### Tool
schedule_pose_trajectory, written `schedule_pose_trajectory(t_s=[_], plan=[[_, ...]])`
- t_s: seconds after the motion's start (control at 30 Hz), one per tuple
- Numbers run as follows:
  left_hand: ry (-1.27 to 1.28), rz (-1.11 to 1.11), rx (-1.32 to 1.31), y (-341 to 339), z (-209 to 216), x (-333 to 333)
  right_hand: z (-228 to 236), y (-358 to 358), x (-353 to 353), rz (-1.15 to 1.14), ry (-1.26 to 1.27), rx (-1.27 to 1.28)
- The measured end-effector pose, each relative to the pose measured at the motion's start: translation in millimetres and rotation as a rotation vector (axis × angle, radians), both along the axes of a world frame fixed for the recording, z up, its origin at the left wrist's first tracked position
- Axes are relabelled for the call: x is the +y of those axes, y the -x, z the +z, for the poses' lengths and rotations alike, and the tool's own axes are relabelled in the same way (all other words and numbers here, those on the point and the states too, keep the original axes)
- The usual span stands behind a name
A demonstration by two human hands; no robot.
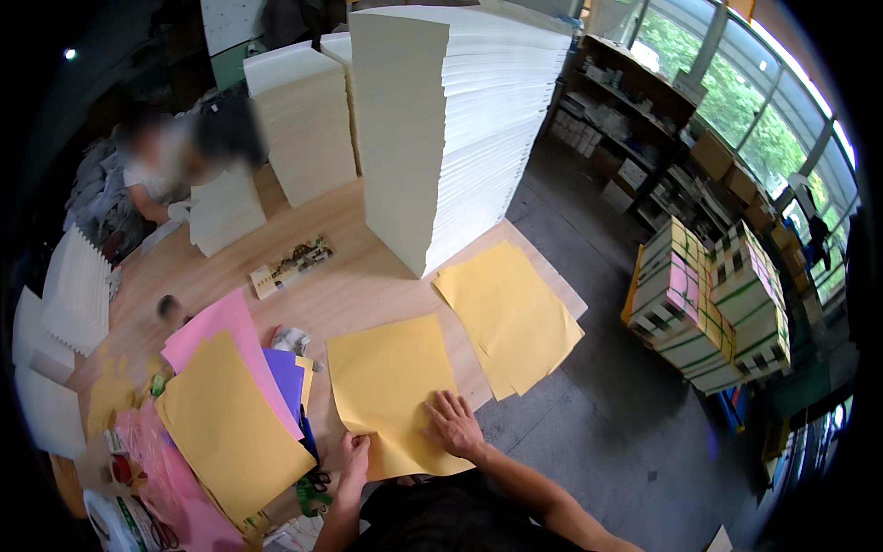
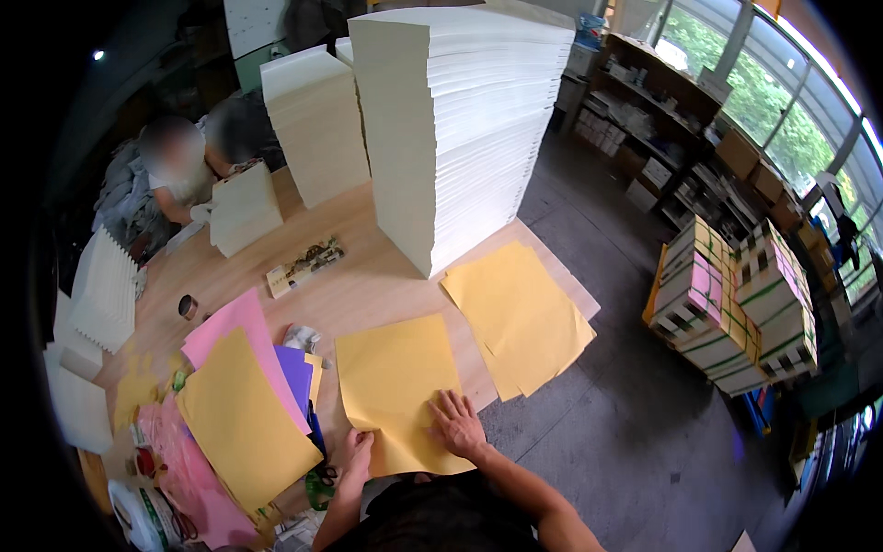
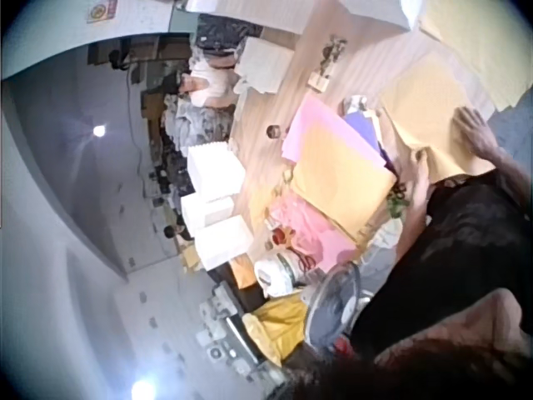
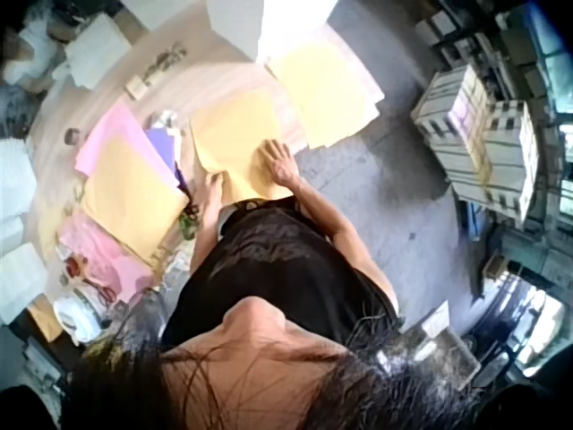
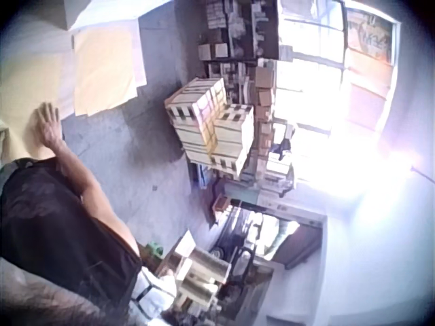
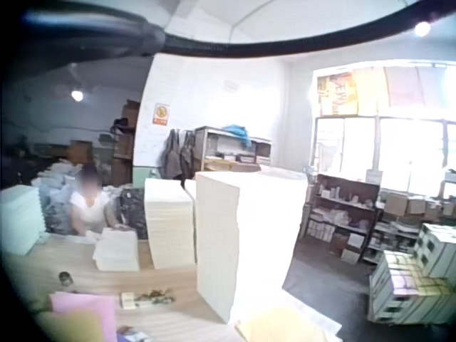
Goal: The person applies a substance to the edges of white rectangular blocks using a brush. They then pick up yellow sheets of paper and insert them into the blocks, stacking the finished units on a table.
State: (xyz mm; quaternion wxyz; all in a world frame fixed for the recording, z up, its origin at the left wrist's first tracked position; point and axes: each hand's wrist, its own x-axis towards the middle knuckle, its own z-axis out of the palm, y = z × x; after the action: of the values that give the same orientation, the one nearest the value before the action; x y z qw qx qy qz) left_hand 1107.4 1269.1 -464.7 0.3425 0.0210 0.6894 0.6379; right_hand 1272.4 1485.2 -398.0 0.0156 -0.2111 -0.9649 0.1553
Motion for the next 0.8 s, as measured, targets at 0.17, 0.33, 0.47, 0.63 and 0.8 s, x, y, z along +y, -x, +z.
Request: schedule_pose_trajectory(t_s=[0.17,0.33,0.47,0.63,0.8], plan=[[0.221,0.096,0.381,-5.6,-16.7,-20.6,-14.5,30.6,47.2,0.101,-0.010,0.101],[0.811,-0.219,1.115,-53.3,95.4,38.7,-20.3,46.9,94.8,0.198,0.015,0.132],[0.702,-0.476,1.203,-84.8,69.0,85.3,-13.9,42.9,118.7,0.154,0.064,0.163],[0.774,-0.439,1.216,-100.6,54.0,99.9,-17.4,-38.1,209.7,-0.267,-0.079,0.095],[0.693,-0.491,1.181,-92.9,61.1,97.9,-27.6,-65.1,245.7,-0.270,-0.092,-0.025]])
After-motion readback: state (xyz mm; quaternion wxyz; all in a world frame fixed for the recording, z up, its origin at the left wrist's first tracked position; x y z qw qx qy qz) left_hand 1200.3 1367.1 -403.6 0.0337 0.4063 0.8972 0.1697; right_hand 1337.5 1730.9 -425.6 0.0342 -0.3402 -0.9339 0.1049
